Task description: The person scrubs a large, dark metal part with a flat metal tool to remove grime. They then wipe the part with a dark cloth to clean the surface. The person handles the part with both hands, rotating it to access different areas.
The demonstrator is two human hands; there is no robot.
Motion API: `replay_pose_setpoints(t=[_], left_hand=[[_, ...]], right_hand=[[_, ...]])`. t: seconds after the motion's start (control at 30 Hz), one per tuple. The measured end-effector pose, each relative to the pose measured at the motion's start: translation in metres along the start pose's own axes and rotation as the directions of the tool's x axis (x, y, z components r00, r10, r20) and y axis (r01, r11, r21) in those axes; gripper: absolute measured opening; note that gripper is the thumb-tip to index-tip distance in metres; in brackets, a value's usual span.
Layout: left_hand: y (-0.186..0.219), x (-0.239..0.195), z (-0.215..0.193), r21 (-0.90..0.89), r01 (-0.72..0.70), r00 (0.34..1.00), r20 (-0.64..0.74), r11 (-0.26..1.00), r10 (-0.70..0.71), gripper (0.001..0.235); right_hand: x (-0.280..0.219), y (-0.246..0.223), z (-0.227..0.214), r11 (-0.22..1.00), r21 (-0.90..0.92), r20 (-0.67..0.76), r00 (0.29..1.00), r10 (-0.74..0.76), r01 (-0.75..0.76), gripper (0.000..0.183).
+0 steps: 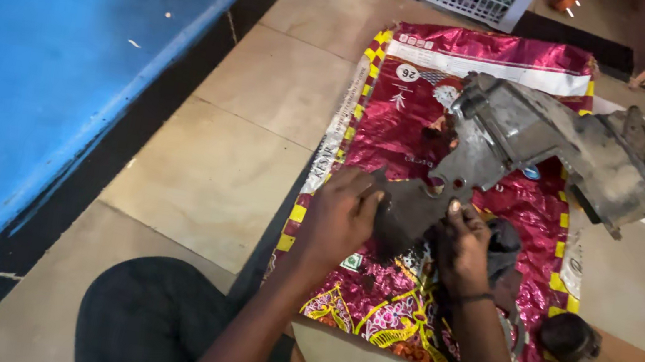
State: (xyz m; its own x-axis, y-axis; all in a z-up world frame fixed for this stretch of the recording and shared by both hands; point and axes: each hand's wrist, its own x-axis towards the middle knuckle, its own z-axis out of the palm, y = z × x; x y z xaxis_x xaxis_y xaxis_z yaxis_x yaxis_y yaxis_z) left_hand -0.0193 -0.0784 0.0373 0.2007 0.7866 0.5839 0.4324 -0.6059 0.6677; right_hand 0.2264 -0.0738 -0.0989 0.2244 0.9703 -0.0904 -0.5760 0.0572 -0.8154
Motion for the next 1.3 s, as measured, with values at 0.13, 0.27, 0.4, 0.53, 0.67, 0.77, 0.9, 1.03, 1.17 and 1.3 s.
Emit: replay_pose_setpoints(t=[0.13, 0.27, 0.4, 0.53, 0.67, 0.77, 0.9, 1.03, 1.17, 1.3], left_hand=[[0.005, 0.004, -0.007, -0.024, 0.057, 0.998, -0.008, 0.998, -0.057, 0.009], [0.002, 0.003, -0.01, -0.027, 0.029, 0.998, -0.058, 0.999, -0.031, 0.01], [0.007, -0.009, 0.004, -0.014, 0.057, 0.998, -0.024, 0.998, -0.058, 0.011], [-0.004, 0.004, 0.011, -0.059, 0.373, 0.926, 0.079, 0.926, -0.368, 0.02], [0.009, 0.012, 0.017, -0.065, 0.095, 0.995, 0.032, 0.993, -0.093, 0.019], [-0.002, 0.019, 0.002, -0.121, 0.368, 0.927, 0.123, 0.922, -0.354, 0.019], [-0.005, 0.011, 0.004, -0.018, 0.164, 0.986, 0.009, 0.986, -0.164, 0.017], [-0.023, 0.001, -0.001, -0.134, 0.284, 0.957, -0.029, 0.949, -0.29, 0.016], [-0.01, -0.014, 0.002, -0.217, 0.293, 0.943, -0.093, 0.931, -0.318, 0.011], [-0.015, -0.028, 0.006, -0.536, 0.233, 0.888, -0.222, 0.811, -0.402, 0.005]], right_hand=[[-0.011, -0.007, 0.007, 0.998, -0.054, -0.034, 0.999, 0.023, -0.025, 0.012], [-0.003, -0.003, 0.004, 0.999, -0.004, 0.024, 0.999, -0.031, 0.031, 0.018], [-0.011, -0.008, 0.011, 0.999, -0.053, -0.005, 1.0, -0.008, 0.008, 0.017], [-0.002, -0.001, 0.007, 0.999, -0.031, 0.021, 1.0, -0.022, 0.023, 0.016], [0.0, 0.006, -0.009, 1.0, 0.028, 0.025, 1.0, 0.012, -0.013, 0.018], [-0.002, 0.012, -0.018, 0.999, 0.016, 0.054, 0.998, -0.033, 0.032, 0.016], [-0.001, 0.0, 0.009, 0.999, 0.0, -0.088, 0.996, 0.035, -0.035, 0.008], [0.001, 0.004, 0.0, 0.996, -0.089, -0.001, 1.0, -0.027, 0.027, 0.015], [0.013, 0.012, -0.003, 0.998, 0.022, 0.088, 0.995, -0.056, 0.054, 0.023], [0.004, 0.001, 0.003, 0.999, -0.027, -0.046, 0.999, 0.021, -0.022, 0.012]])
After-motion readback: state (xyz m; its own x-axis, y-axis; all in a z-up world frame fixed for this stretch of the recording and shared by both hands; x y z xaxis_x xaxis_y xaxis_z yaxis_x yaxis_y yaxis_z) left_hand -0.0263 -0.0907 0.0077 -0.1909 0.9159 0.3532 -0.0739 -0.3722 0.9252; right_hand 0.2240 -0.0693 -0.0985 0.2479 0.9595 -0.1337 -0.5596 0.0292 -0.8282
